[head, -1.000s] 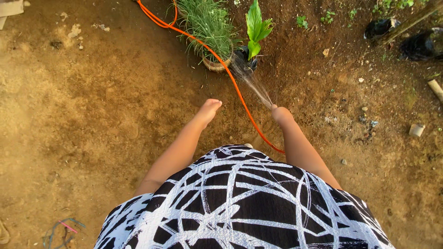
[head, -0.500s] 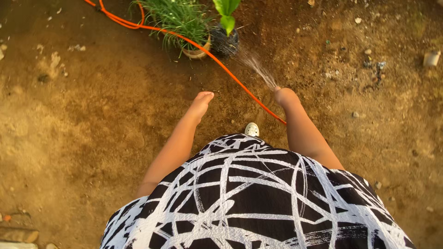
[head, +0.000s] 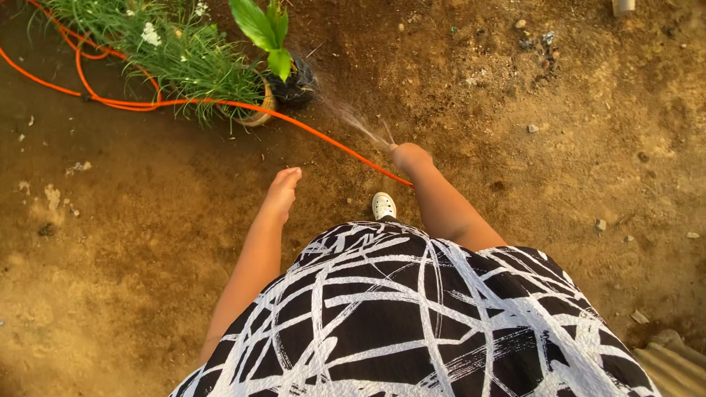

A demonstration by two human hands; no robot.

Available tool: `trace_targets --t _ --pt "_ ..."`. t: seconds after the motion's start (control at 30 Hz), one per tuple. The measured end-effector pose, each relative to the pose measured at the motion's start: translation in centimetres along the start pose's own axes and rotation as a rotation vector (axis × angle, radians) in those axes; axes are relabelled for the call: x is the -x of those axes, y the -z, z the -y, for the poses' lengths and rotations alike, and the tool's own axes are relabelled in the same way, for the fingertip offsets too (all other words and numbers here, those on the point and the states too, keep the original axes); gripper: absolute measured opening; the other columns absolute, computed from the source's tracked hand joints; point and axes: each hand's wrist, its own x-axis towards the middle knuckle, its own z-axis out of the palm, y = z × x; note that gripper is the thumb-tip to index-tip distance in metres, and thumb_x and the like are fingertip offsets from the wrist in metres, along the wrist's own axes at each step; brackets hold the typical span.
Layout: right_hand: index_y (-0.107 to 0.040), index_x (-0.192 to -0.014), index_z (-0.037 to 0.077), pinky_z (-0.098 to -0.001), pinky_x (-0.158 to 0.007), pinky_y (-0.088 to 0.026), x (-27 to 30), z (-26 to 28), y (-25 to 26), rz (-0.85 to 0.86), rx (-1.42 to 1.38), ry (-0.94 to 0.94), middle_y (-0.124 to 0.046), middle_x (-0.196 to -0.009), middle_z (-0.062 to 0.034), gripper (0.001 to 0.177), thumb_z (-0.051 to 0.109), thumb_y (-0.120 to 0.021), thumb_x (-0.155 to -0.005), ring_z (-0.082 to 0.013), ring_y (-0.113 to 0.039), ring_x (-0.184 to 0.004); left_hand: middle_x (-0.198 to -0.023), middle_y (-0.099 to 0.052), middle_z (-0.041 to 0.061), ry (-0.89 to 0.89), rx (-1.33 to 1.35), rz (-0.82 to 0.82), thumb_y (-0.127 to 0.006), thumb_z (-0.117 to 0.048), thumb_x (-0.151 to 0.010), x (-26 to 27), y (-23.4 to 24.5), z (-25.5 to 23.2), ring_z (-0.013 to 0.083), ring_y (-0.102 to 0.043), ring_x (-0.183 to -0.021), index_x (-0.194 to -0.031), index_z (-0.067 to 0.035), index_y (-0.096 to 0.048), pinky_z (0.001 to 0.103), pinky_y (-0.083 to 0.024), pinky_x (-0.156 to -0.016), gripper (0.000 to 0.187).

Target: The person holds an orange garden hose and directs the spray of water onto various plants, moving around the outdoor garden area to water different sections of vegetation and potted plants.

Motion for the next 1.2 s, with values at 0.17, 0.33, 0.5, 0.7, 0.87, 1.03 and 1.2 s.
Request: trace_targets --t 0.17,0.33,0.5,0.7,0.87,1.03,1.2 --pt "-0.068 -0.126 0.001 -0.0487 -0.106 -0.047 -0.8 0.1 0.8 0.023 0.019 0.065 -0.066 -0.133 -0.0207 0.063 0.050 -0.032 -0.106 -0.0368 -0.064 -0.123 -0.151 -0.051 0.012 0.002 -0.006 -0.001 -0.057 -0.047 -0.095 -1.0 -1.2 -1.3 0.0295 -0.044 -0.140 -0.141 -0.016 -0.055 0.046 -0.037 -0.111 0.056" --pt "-0.066 -0.127 0.003 -0.0483 -0.105 -0.046 -2.6 2.0 1.8 0.021 0.076 0.066 -0.063 -0.134 -0.0186 0.062 0.051 -0.036 -0.103 -0.0356 -0.061 -0.125 -0.153 -0.049 0.012 0.003 0.004 -0.035 -0.055 -0.047 -0.096 -1.2 -1.1 -2.4 0.0301 -0.044 -0.141 -0.142 -0.015 -0.055 0.047 -0.037 -0.112 0.055" --pt "-0.067 -0.117 0.000 -0.0509 -0.097 -0.048 -4.1 6.5 2.9 -0.002 0.074 0.208 -0.067 -0.121 -0.0223 0.064 0.054 -0.036 -0.103 -0.0383 -0.065 -0.110 -0.158 -0.042 0.011 0.046 0.078 -0.093 -0.055 -0.047 -0.096 0.3 -0.6 -4.3 0.0352 -0.037 -0.145 -0.144 -0.018 -0.053 0.053 -0.031 -0.115 0.056" --pt "-0.065 -0.093 -0.004 -0.0546 -0.085 -0.047 -2.5 14.3 3.1 -0.040 -0.077 0.366 -0.067 -0.095 -0.0250 0.063 0.051 -0.037 -0.103 -0.0416 -0.064 -0.086 -0.158 -0.043 0.010 -0.016 0.191 -0.120 -0.056 -0.049 -0.095 1.0 1.8 -3.2 0.0335 -0.035 -0.147 -0.143 -0.018 -0.054 0.053 -0.029 -0.115 0.057" --pt "-0.063 -0.089 -0.007 -0.0554 -0.084 -0.047 -3.7 18.4 1.5 -0.090 -0.178 0.520 -0.065 -0.088 -0.0259 0.064 0.049 -0.036 -0.104 -0.0428 -0.063 -0.082 -0.148 -0.055 0.009 -0.113 0.269 -0.157 -0.059 -0.049 -0.095 -1.5 6.3 0.2 0.0300 -0.046 -0.138 -0.141 -0.016 -0.057 0.049 -0.038 -0.112 0.056" --pt "-0.065 -0.091 -0.001 -0.0520 -0.081 -0.046 -3.7 23.2 -0.1 -0.318 -0.232 0.538 -0.064 -0.089 -0.0228 0.058 0.049 -0.039 -0.103 -0.0403 -0.061 -0.085 -0.141 -0.057 0.002 -0.095 0.313 -0.153 -0.061 -0.047 -0.091 -2.6 12.3 0.8 0.0212 -0.046 -0.130 -0.139 -0.018 -0.058 0.046 -0.039 -0.105 0.056" --pt "-0.062 -0.091 -0.006 -0.0519 -0.081 -0.048 0.7 29.6 -1.7 -0.266 -0.361 0.476 -0.066 -0.090 -0.0252 0.059 0.046 -0.037 -0.101 -0.0392 -0.064 -0.084 -0.136 -0.060 0.002 -0.154 0.307 -0.139 -0.060 -0.047 -0.091 -3.4 20.2 -0.9 0.0219 -0.049 -0.124 -0.137 -0.016 -0.058 0.044 -0.041 -0.102 0.056"
